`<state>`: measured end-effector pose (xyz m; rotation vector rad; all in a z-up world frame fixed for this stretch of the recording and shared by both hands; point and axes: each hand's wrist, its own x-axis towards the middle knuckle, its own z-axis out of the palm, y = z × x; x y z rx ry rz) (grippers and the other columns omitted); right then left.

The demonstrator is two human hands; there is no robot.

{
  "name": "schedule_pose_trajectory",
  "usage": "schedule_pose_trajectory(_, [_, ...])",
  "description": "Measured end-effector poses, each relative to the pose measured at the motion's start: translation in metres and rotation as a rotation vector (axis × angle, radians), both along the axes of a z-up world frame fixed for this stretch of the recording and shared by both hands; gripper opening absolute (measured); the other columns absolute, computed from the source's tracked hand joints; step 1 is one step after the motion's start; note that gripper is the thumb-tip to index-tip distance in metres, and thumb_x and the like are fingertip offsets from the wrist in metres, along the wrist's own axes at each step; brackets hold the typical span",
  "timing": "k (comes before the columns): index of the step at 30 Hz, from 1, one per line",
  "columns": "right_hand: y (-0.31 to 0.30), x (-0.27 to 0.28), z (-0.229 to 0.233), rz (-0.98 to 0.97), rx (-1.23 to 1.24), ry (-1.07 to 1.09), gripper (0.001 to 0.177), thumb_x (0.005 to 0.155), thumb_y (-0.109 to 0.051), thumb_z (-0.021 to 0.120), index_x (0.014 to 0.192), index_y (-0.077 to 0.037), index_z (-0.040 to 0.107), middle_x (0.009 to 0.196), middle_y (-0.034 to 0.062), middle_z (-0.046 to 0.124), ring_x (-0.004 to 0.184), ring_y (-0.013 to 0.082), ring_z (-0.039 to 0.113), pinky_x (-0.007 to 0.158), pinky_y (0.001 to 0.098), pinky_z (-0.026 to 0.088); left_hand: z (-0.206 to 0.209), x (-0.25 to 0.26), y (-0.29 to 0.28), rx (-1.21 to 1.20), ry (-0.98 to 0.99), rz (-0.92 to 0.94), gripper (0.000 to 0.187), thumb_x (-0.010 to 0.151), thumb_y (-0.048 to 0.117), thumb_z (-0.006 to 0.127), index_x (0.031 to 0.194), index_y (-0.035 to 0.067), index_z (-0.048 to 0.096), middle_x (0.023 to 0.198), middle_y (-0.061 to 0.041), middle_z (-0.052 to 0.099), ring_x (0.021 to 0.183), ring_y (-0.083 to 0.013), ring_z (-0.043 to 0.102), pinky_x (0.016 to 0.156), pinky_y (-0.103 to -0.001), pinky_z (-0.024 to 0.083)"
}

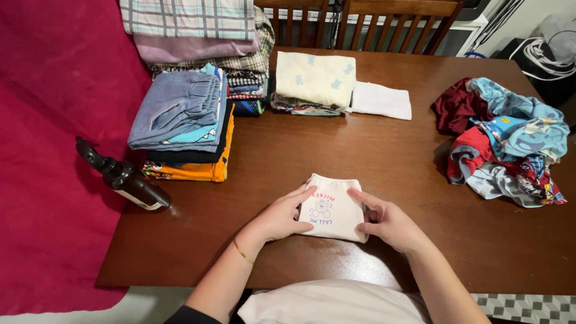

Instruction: The person folds a white cloth and a red sleeveless shirt on a wooden table. The person smooths the items, folds them into compact rectangles, and places them on a growing stack of folded clothes.

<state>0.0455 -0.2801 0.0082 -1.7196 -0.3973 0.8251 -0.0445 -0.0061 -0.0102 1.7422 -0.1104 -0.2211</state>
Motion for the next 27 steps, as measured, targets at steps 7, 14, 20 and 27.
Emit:
schedule_pose_trajectory(7, [0.005,-0.006,0.015,-0.057,-0.267,-0.15,0.089,0.073,0.011,0.073,0.154,-0.019,0.049,0.092,0.003,0.067,0.077,0.0116,0.058,0.074,0.0273,0.052,-0.009,0.011,0.003,0.37,-0.286,-0.023,0.097,0.068,0.009,0.089,0.153,0.001,0.042,0.166,-0.019,0.027,0.149,-0.0307,0.038,0.112,-0.034,0.041])
schedule_pose_trajectory(14, [0.013,-0.005,0.012,0.034,-0.356,-0.395,0.082,0.069,0.004,0.075,0.146,-0.014,0.053,0.143,0.0037,0.047,0.081,0.0141,0.062,0.075,0.0302,0.057,0.013,0.008,-0.001,0.6,-0.095,0.056,0.095,0.061,0.018,0.09,0.145,0.004,0.047,0.161,-0.015,0.034,0.141,-0.0314,0.045,0.112,-0.035,0.041])
schedule_pose_trajectory(20, [0.004,-0.008,0.034,0.007,-0.407,-0.65,0.065,0.073,-0.006,0.078,0.136,-0.011,0.063,0.131,0.0071,0.056,0.078,0.0177,0.066,0.072,0.0308,0.058,0.032,-0.004,0.01,0.673,-0.206,0.268,0.059,0.077,0.02,0.08,0.131,0.002,0.063,0.138,-0.015,0.058,0.123,-0.0342,0.059,0.102,-0.039,0.048])
schedule_pose_trajectory(27, [0.012,-0.006,0.006,-0.317,-0.216,-0.959,0.021,0.088,-0.003,0.066,0.108,-0.002,0.073,0.114,0.0119,0.067,0.08,0.0231,0.071,0.071,0.0318,0.057,0.01,0.01,-0.056,0.697,-0.701,-0.059,0.031,0.096,0.014,0.057,0.124,0.006,0.069,0.136,-0.008,0.065,0.132,-0.0311,0.058,0.112,-0.043,0.046])
